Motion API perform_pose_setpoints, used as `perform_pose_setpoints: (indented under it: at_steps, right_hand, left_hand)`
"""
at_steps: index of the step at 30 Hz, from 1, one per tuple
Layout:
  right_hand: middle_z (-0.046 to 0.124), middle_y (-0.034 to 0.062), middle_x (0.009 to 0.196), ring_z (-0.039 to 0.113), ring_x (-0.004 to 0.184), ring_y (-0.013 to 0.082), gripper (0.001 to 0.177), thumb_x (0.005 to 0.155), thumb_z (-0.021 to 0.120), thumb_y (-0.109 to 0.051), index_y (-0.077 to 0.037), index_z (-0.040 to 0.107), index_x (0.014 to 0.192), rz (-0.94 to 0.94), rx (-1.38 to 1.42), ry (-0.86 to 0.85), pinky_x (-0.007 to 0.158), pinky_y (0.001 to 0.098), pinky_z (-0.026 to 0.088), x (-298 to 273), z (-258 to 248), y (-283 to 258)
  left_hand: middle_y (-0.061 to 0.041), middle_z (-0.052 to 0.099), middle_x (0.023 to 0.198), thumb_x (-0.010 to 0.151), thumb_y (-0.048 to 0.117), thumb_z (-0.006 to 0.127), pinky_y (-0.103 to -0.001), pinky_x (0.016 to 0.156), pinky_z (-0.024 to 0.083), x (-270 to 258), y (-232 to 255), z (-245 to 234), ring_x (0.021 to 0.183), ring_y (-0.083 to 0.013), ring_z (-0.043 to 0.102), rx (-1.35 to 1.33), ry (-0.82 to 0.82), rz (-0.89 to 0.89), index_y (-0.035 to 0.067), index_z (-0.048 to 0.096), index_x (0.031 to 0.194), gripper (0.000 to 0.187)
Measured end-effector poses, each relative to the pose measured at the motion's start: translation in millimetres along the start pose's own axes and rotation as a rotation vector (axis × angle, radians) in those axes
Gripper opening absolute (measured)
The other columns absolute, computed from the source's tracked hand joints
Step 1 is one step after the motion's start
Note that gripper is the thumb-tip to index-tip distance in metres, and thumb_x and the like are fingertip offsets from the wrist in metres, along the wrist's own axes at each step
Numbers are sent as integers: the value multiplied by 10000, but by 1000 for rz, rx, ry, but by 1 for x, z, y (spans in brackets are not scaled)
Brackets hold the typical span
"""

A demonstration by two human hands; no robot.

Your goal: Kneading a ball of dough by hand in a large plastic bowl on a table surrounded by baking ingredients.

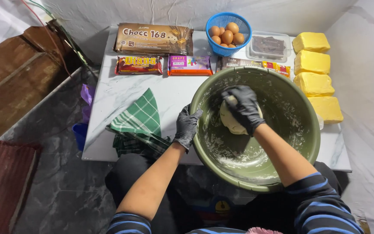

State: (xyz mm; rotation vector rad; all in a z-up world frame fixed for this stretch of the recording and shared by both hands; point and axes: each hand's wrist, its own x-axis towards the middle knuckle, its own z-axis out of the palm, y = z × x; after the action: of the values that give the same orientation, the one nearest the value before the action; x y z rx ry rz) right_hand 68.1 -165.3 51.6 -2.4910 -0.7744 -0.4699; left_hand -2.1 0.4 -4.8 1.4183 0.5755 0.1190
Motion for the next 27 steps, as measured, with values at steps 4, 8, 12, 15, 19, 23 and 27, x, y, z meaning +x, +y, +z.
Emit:
perform_pose_setpoints:
  at_steps: [4, 8, 12, 15, 19, 23, 27]
  right_hand:
    - [584, 61, 984, 464, 1075, 275, 212, 736, 575, -373, -191, 610, 839, -293, 81, -335, 963, 415, 315, -14, 38, -1]
    - [590, 33, 973, 469, 1034, 266, 236, 678, 590, -381, -247, 628, 870, -107, -412, -478, 913, 473, 293, -9, 27, 24]
    - [541, -35, 979, 511, 935, 232, 300, 641, 640, -403, -345, 601, 933, 206, -447, -419, 706, 405, 457, -12, -18, 36]
    - [541, 91, 893, 567, 857, 308, 429, 698, 578, -519, -242, 570, 1025, 400, -474, -410, 647, 425, 500, -23, -38, 43]
    - [532, 151, 873, 597, 794, 366, 530, 638, 628, -560, -149, 597, 971, 536, -401, -358, 619, 443, 513, -44, -70, 35]
    - [555, 232, 807, 606, 759, 411, 644, 765, 520, -591, 31, 578, 922, 604, -432, -339, 608, 459, 508, -89, -95, 16]
    - [594, 196, 633, 626, 670, 378, 559, 802, 414, -502, -6, 622, 651, 432, -547, -695, 581, 426, 502, -112, -128, -29]
  left_hand:
    - [-99, 629, 803, 613, 271, 739, -274, 666, 472, 7, -8, 3, 735, -195, 606, 32, 6, 7, 134, 623, 995, 422]
    - [-94, 627, 809, 615, 257, 722, -292, 666, 469, 5, -1, 3, 756, -213, 609, 67, 18, -7, 134, 619, 1007, 424]
    - [-81, 633, 806, 608, 277, 723, -291, 663, 470, 6, -4, 5, 756, -211, 617, 103, 41, 2, 152, 622, 1010, 433]
    - [-70, 634, 768, 588, 253, 734, -277, 636, 469, 1, 1, 8, 715, -192, 618, 76, 64, 10, 161, 642, 962, 396]
    - [-64, 640, 753, 574, 253, 739, -277, 619, 475, -4, 5, 4, 698, -198, 625, 82, 64, 15, 164, 647, 953, 400]
    - [-73, 631, 740, 586, 218, 729, -268, 609, 466, -6, 6, 6, 680, -165, 604, 35, 52, 49, 140, 648, 945, 377]
    - [-85, 628, 750, 580, 241, 747, -269, 633, 464, -3, -1, 8, 697, -186, 611, 50, 39, 48, 132, 643, 966, 415]
